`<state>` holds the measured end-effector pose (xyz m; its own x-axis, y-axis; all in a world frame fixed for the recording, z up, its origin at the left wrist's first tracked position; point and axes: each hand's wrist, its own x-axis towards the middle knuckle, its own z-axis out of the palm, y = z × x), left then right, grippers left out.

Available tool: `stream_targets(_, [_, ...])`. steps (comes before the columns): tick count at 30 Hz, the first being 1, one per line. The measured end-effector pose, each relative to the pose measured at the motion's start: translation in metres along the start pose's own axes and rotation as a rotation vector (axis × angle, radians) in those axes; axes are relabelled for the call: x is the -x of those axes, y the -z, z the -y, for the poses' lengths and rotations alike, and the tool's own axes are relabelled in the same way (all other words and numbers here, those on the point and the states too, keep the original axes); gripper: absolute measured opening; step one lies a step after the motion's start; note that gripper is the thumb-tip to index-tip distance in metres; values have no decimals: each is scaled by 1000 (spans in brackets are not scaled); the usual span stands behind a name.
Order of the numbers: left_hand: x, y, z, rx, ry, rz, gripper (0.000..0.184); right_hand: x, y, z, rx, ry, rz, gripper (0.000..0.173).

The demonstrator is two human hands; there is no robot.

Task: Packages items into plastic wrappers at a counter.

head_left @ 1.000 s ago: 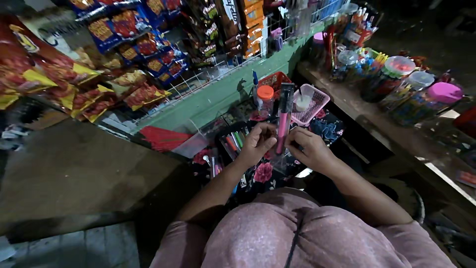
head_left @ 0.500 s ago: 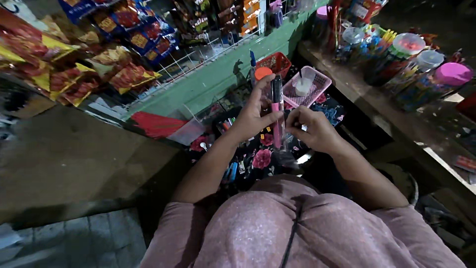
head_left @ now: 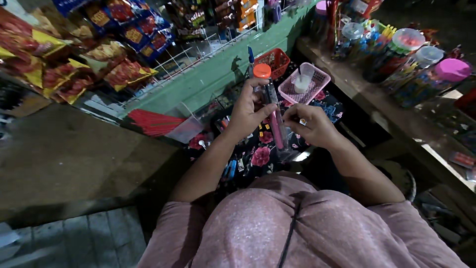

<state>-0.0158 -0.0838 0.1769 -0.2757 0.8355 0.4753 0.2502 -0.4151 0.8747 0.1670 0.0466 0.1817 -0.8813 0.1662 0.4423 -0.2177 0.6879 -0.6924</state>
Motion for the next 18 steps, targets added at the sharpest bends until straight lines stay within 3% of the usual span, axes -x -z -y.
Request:
stream_targets(11, [1,0,-4,-78,30,-90,52,-1,-2,0,-24,49,83,11])
stream_targets(18, [5,-3,-4,-57,56,-85,54,-2,-6,4,103,53,66,11])
